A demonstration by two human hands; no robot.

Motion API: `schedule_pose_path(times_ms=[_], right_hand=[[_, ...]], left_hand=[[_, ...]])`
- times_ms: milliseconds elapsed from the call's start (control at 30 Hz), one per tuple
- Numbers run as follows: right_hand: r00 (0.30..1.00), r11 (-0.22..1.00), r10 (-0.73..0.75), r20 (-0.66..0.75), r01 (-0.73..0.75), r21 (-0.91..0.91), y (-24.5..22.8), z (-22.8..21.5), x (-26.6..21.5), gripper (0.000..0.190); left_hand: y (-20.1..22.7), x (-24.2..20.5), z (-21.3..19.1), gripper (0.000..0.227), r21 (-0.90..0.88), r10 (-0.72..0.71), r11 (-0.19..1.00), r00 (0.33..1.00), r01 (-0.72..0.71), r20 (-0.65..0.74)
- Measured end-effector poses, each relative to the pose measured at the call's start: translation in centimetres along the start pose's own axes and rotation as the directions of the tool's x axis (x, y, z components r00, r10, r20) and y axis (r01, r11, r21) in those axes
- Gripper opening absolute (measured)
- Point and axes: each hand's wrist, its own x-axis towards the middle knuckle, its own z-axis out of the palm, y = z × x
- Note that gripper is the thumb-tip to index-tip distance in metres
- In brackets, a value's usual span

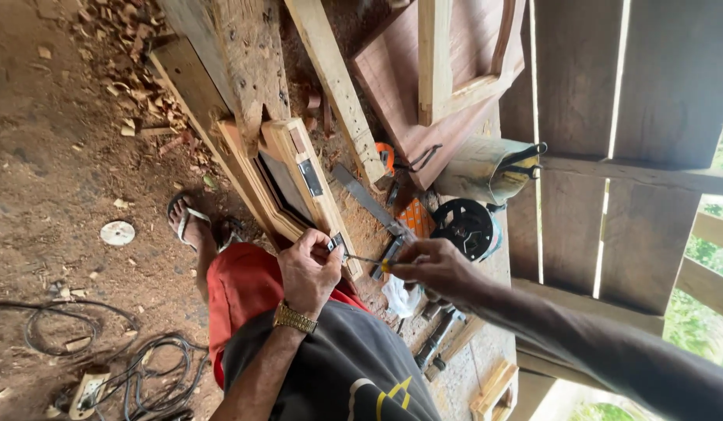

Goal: The person attaches a metal hinge to a wooden frame using a screwdriver and hammer. They repeatedly position the hinge, drive screws into the wood, and tap the hinge with a hammer to secure it.

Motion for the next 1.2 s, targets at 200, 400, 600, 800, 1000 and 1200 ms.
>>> schedule_pose_path(times_ms=[200, 400, 600, 800, 1000, 1200], right_hand=[[0.883, 0.746, -0.462, 0.084, 0.438, -0.502, -0.8, 1.2, -2.2, 0.044], [0.784, 0.132, -0.525, 0.330, 0.458, -0.879, -2.5, 2.3, -2.3, 0.054], [0.878, 0.205, -0.372, 0.301, 0.394, -0.896, -0.6, 2.1, -0.6, 0.066], [0.956, 0.922, -0.264, 0.125, 0.289, -0.258, 1.5, 2.9, -0.4, 0.054], [0.755, 0.246, -0.601, 0.263, 0.488, -0.838, 0.8, 2.8, -1.7, 0.037], [0.747, -0.030, -0.543, 0.383, 0.439, -0.898, -1.5, 2.3, -0.9, 0.033]], left_hand=[[0.4, 0.1, -0.1, 0.014, 0.072, 0.002, 0.997, 1.000, -0.002, -0.002], [0.0, 0.1, -0.1, 0.014, 0.066, -0.012, 0.998, 1.000, 0.011, 0.002], [0.4, 0.0, -0.1, 0.014, 0.029, -0.008, 1.000, 1.000, 0.008, 0.002], [0.2, 0.1, -0.2, 0.016, 0.034, 0.005, 0.999, 0.999, -0.006, 0.042], [-0.1, 0.2, -0.2, 0.016, 0.081, 0.033, 0.996, 0.999, -0.033, 0.008], [0.2, 0.0, -0.2, 0.016, 0.049, -0.003, 0.999, 1.000, 0.002, 0.024]])
